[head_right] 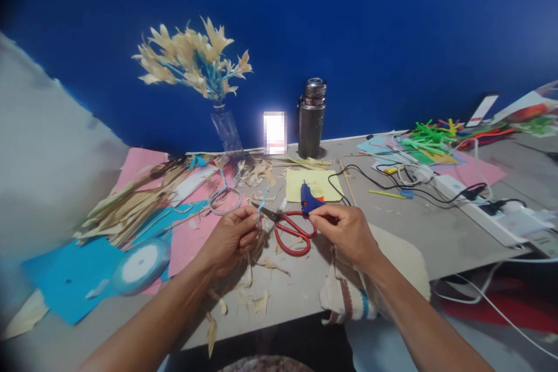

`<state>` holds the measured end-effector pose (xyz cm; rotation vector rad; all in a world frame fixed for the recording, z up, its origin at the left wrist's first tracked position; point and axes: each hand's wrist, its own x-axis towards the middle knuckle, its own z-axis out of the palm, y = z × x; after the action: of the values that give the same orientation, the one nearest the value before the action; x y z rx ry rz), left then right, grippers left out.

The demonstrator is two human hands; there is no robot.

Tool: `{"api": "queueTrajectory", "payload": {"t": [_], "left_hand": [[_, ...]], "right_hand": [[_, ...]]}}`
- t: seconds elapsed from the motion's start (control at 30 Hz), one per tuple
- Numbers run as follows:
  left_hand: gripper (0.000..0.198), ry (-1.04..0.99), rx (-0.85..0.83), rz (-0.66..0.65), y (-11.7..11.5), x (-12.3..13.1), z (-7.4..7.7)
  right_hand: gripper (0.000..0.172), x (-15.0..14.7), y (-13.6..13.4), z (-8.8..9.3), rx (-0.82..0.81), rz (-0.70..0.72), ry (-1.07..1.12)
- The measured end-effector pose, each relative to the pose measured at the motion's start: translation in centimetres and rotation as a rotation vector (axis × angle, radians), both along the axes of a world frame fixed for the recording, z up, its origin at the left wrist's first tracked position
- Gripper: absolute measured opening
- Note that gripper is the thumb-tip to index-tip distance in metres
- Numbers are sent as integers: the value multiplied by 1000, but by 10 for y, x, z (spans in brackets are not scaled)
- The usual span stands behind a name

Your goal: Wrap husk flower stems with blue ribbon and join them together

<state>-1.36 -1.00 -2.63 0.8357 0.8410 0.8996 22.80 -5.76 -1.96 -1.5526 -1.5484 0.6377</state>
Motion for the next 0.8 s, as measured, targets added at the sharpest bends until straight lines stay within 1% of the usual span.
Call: {"api": "queueTrajectory", "payload": {"t": [0.07,0.13,0.23,0.3,0.33,0.4,0.47,0.6,0.7,0.77,0.8], "left_hand": [[25,28,29,18,0,0,-1],[24,40,43,28,0,0,-2],[25,37,28,24,0,0,-2],[25,24,2,10,1,-1,-2],[26,14,-13,3,2,-1,-2],[26,-17,-46,-14,3,-2,-2],[26,-65,-81,-46,4,-3,-2],[26,-157,-117,-126,4,-4,-2],[27,-133,-83,-96,3,-3,-2],[30,-86,-46,-44,3,-2,-1],[31,-64,-27,-17,3,-1,-1]], "right_hand": [[21,-1,2,-1,-29,47,-41],[24,2,7,-2,-29,64,-149],[31,14,17,-4,-17,2,-451],[27,24,25,-7,-47,-12,-665],[25,29,29,-8,-70,4,-743],[22,36,36,-9,-106,56,-817],[21,37,41,-7,-100,94,-788],[25,20,44,7,-23,168,-534],[26,5,41,17,28,207,-376],[26,2,37,19,16,216,-350],[25,3,35,19,-2,212,-374]]}}
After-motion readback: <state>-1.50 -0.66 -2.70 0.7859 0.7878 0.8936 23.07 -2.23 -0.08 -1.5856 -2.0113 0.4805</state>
